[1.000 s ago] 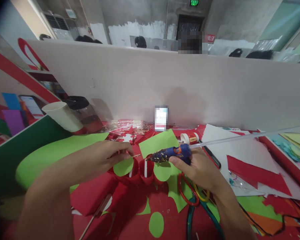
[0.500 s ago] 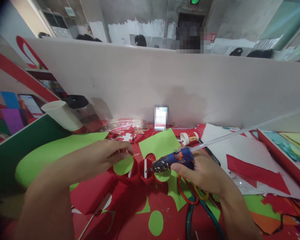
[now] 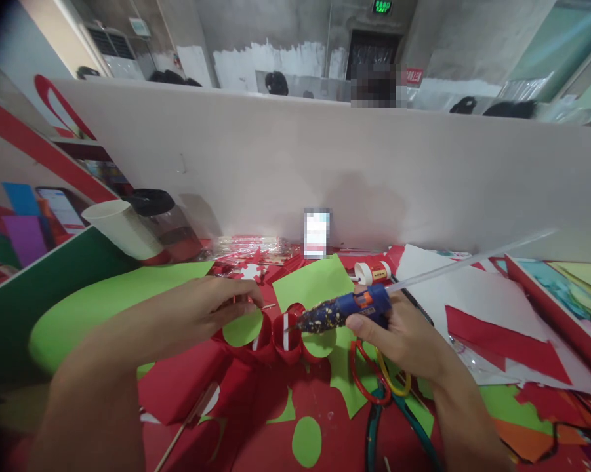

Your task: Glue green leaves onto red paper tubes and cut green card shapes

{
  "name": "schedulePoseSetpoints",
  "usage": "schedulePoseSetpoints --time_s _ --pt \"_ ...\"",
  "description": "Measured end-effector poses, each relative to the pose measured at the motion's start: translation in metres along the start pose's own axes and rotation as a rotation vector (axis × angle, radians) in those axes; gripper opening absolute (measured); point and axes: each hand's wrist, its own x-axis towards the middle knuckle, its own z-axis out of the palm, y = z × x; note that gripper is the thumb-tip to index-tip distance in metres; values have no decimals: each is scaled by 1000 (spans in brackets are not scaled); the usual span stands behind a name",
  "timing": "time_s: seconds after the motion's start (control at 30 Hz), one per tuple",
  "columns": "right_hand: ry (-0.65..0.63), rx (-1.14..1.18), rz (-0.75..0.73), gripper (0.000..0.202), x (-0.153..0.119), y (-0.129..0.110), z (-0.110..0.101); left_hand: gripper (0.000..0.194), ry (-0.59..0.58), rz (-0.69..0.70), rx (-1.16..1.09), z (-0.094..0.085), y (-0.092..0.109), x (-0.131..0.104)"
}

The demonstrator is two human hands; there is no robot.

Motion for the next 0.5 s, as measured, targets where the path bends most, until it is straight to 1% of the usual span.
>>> schedulePoseSetpoints --time_s 0.07,0.2,0.3,0.4,0.5 --pt "18 38 9 42 1 1 -1 25 -3 -7 -12 0 0 0" --pt "-66 102 15 45 1 0 -3 25 -2 -11 -20 0 1 1" --pt "-59 79 32 42 2 -1 -1 24 -3 -19 -19 0 3 1" --pt "-80 36 52 39 4 -1 2 24 -6 -23 -13 0 5 1" --pt "-38 19 53 40 5 -2 3 25 -10 -30 -7 0 5 1"
